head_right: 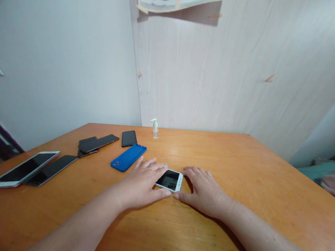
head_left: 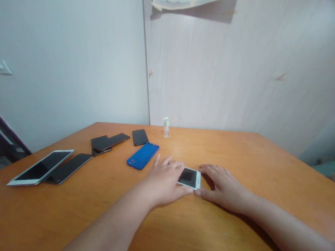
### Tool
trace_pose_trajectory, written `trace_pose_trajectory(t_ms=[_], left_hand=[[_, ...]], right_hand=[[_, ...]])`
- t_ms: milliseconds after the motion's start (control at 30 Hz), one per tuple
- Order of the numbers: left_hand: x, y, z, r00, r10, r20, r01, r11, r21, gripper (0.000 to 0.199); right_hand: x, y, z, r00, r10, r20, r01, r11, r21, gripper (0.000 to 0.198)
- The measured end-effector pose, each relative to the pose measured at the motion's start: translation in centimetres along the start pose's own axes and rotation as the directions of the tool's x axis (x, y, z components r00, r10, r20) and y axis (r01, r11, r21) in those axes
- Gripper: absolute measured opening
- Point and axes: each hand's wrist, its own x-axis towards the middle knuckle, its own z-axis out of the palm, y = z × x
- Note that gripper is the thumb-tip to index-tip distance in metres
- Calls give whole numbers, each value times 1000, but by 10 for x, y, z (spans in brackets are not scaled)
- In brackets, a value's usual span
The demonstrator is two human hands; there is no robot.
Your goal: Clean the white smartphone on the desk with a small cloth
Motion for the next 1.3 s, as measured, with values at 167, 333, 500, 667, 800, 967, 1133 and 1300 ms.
trace_pose_trajectory(t_ms=[167,333,500,667,800,967,1133,1300], left_hand=[[-1,-7,-2,990,-136,-28,138,989,60,68],[-2,14,6,996,74,43,-72,997,-41,81],[-2,6,-1,998,38,39,-38,999,-5,72],[-2,-3,-6,1000,-21,16,21,999,26,67],[-3,11,0,986,141,92,-135,988,-69,80],[-5,3,-3,992,82,96,-77,996,-54,77],[-4,-7,-9,997,-42,57,43,999,-3,70],[-6,11,-5,987,114,113,-102,989,-109,80]], right_hand=[[0,-2,-1,1000,-1,10,1,1000,6,59],[1,-3,-2,1000,3,11,-3,1000,-2,58],[1,-4,-3,1000,6,14,-5,1000,-11,58],[0,-5,-3,1000,4,8,-4,1000,-9,57],[1,-6,-2,1000,-5,7,5,1000,-9,55],[1,-4,-2,1000,-7,14,7,1000,1,57],[1,-3,-3,1000,3,25,-3,1000,5,59],[1,-6,-3,1000,-4,20,4,1000,3,57]])
